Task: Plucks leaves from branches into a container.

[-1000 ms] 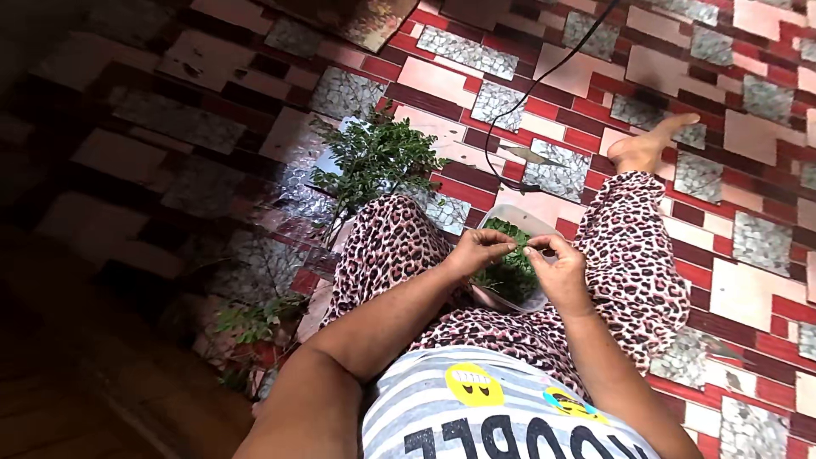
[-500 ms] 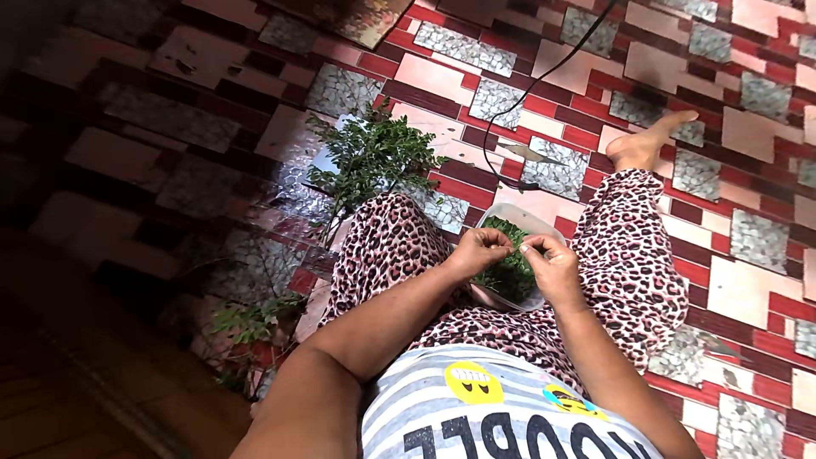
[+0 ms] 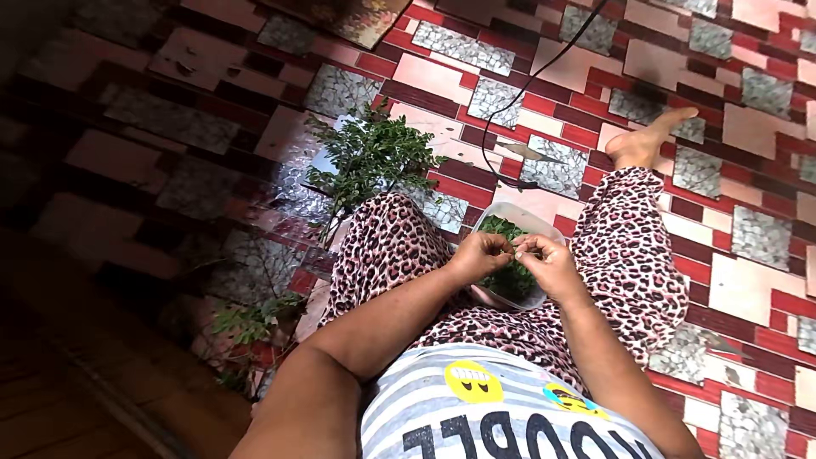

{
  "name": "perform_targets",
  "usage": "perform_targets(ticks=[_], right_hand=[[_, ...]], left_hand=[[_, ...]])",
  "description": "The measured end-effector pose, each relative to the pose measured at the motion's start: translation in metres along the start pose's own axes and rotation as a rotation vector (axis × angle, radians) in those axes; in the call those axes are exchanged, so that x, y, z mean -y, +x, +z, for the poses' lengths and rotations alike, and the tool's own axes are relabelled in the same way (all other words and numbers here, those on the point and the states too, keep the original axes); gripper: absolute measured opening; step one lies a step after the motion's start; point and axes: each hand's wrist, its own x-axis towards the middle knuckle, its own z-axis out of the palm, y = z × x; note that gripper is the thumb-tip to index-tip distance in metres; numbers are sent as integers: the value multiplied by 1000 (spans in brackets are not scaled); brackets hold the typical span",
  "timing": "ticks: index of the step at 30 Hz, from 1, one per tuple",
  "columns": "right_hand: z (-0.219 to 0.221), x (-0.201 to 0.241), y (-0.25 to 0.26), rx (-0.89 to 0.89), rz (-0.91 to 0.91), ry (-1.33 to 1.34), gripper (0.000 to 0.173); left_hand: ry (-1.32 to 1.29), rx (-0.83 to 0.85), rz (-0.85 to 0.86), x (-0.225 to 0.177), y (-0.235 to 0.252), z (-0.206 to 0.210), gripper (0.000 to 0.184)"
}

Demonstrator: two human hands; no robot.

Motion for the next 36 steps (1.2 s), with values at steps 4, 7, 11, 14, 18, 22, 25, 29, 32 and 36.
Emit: perform_targets(ticks=[4,7,11,14,18,22,25,29,32,36], right_hand=[[10,-5,0,-56,-63,45,5],[14,-6,2,-127,51,359,14],[1,-3,5,-113,174,442,17],[-3,-6,2,-34,190,338,12],[3,-10,0,-65,-12,163,4],[4,-5,2,-146,-221,17,6],[-9,-4,5,-288,-213,5,10],[-31,-7,4,-166,62,-39,25],[-25,-9,-3,35,176,207,22],[-6,0,-5,36,214,477,19]], left_hand=[[6,9,5,1,0,1,10],[1,16,-21,-3,1,0,10],[-72,8,-49,-1,0,-1,11],[-95,3,-33,3,1,0,10],[-64,56,-44,4,2,0,12],[-103,63,-60,-3,-1,-1,11],[-205,26,-109,-6,-3,-3,9],[-388,-37,-135,5,2,-4,6],[-464,-54,-176,6,4,-5,6],[-493,-41,-174,8,4,-5,4]])
